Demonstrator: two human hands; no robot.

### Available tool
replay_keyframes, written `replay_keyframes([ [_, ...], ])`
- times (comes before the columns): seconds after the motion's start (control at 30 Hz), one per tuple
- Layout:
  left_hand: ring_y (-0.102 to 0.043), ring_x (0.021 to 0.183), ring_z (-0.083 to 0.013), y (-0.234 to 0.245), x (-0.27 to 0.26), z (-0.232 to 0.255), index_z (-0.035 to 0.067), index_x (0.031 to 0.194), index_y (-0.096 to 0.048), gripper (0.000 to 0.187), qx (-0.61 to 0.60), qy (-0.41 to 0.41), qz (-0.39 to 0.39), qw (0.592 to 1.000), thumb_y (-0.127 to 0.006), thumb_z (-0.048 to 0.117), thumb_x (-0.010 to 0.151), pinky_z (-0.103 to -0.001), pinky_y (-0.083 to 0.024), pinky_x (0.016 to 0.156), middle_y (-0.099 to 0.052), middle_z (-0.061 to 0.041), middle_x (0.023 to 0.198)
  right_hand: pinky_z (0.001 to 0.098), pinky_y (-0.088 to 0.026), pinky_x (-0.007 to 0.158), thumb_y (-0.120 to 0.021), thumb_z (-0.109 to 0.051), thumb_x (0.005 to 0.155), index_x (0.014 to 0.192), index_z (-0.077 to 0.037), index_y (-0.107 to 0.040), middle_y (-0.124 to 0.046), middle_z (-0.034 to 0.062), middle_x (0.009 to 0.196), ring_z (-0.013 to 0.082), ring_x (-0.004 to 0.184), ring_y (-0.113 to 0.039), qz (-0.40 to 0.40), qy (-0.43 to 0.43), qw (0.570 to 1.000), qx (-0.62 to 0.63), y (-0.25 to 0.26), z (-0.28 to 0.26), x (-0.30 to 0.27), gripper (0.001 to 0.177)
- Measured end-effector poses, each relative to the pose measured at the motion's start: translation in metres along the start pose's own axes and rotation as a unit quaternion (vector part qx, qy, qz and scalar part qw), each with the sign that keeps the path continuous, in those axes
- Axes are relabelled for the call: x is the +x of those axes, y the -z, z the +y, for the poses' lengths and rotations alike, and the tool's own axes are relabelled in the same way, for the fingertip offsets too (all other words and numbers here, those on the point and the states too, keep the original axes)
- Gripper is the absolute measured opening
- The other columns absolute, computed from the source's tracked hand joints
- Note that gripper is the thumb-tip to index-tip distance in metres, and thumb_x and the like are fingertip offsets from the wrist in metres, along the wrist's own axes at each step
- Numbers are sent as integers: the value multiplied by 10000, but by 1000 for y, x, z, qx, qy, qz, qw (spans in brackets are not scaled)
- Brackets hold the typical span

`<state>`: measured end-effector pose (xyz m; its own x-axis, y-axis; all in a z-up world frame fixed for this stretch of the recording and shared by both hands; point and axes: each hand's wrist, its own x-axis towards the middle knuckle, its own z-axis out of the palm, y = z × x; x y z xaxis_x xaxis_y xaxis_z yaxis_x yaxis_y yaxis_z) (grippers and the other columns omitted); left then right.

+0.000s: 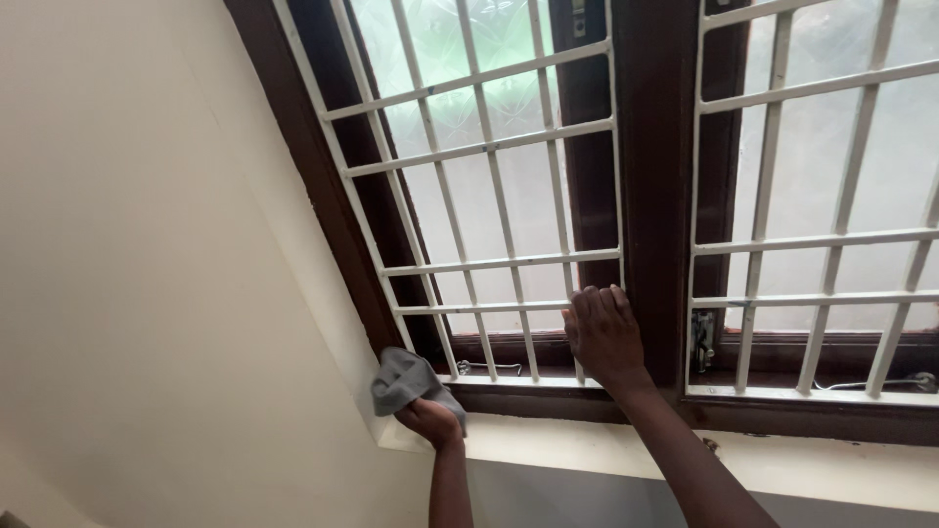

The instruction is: The person cleans the frame and the metal bars of a window by hand with a cloth.

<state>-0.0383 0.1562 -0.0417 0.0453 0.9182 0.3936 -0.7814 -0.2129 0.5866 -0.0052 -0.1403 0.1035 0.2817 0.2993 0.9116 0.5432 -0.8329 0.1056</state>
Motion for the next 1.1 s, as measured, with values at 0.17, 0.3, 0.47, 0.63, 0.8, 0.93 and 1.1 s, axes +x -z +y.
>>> replay_keyframes([
  [0.17, -528, 1335, -421, -11, 51, -16, -98, 1466, -433, 475, 215, -164, -17, 962, -402, 195, 1094, -496, -416, 1151, -480, -309, 1479, 460, -405, 1137, -612, -269, 990, 1060, -93, -524, -547, 76, 958, 237, 956, -577, 6, -6, 1000, 3, -2, -4, -1, 209],
  [0.3, -481, 1368, -466, -68, 109, -1, -49, 1431, -526, 469, 445, -366, -161, 801, -500, 218, 1046, -554, -342, 1203, -516, -275, 1455, 480, -415, 1108, -611, -243, 962, 1022, -87, -545, -542, 82, 911, 240, 916, -563, 28, -16, 999, -12, -16, -4, -2, 179],
  [0.47, -394, 1442, -460, -121, 149, 51, -39, 1377, -541, 490, 432, -346, -281, 784, -687, 305, 1059, -575, -229, 1308, -489, -245, 1473, 484, -414, 1104, -594, -220, 965, 1016, -87, -547, -538, 91, 906, 237, 902, -547, 42, -18, 999, -13, -26, 0, -6, 149],
  [0.63, -195, 1537, -469, -115, 175, 59, 95, 1436, -538, 436, 456, -406, -353, 708, -669, 155, 1024, -581, -102, 1297, -261, -270, 1638, 490, -365, 1153, -592, -253, 1001, 1088, -78, -530, -521, 103, 976, 277, 980, -539, 65, -18, 997, -29, -33, 2, -15, 205],
  [0.8, -218, 1500, -521, -112, 165, 33, -145, 1472, -424, 557, 366, -383, -332, 781, -626, 124, 1029, -610, -135, 1263, -271, -337, 1585, 497, -362, 1136, -592, -224, 1031, 1079, -91, -527, -502, 87, 981, 258, 960, -510, 44, -17, 999, -23, -43, 8, -16, 155],
  [0.93, -367, 1516, -434, -85, 169, -3, -52, 1452, -504, 387, 431, -345, -373, 746, -577, 131, 1119, -568, -233, 1338, -435, -235, 1567, 462, -341, 1127, -630, -229, 1072, 1089, -76, -532, -523, 86, 995, 238, 980, -523, 25, -13, 999, -22, -31, 8, -20, 183],
  [1.1, -354, 1457, -502, -42, 148, -20, -83, 1508, -423, 535, 382, -344, -327, 793, -600, 193, 1084, -563, -229, 1251, -398, -341, 1553, 479, -332, 1192, -690, -251, 1071, 1121, -63, -543, -538, 83, 1015, 240, 1005, -532, -12, -13, 1000, -25, -22, 11, -21, 244],
])
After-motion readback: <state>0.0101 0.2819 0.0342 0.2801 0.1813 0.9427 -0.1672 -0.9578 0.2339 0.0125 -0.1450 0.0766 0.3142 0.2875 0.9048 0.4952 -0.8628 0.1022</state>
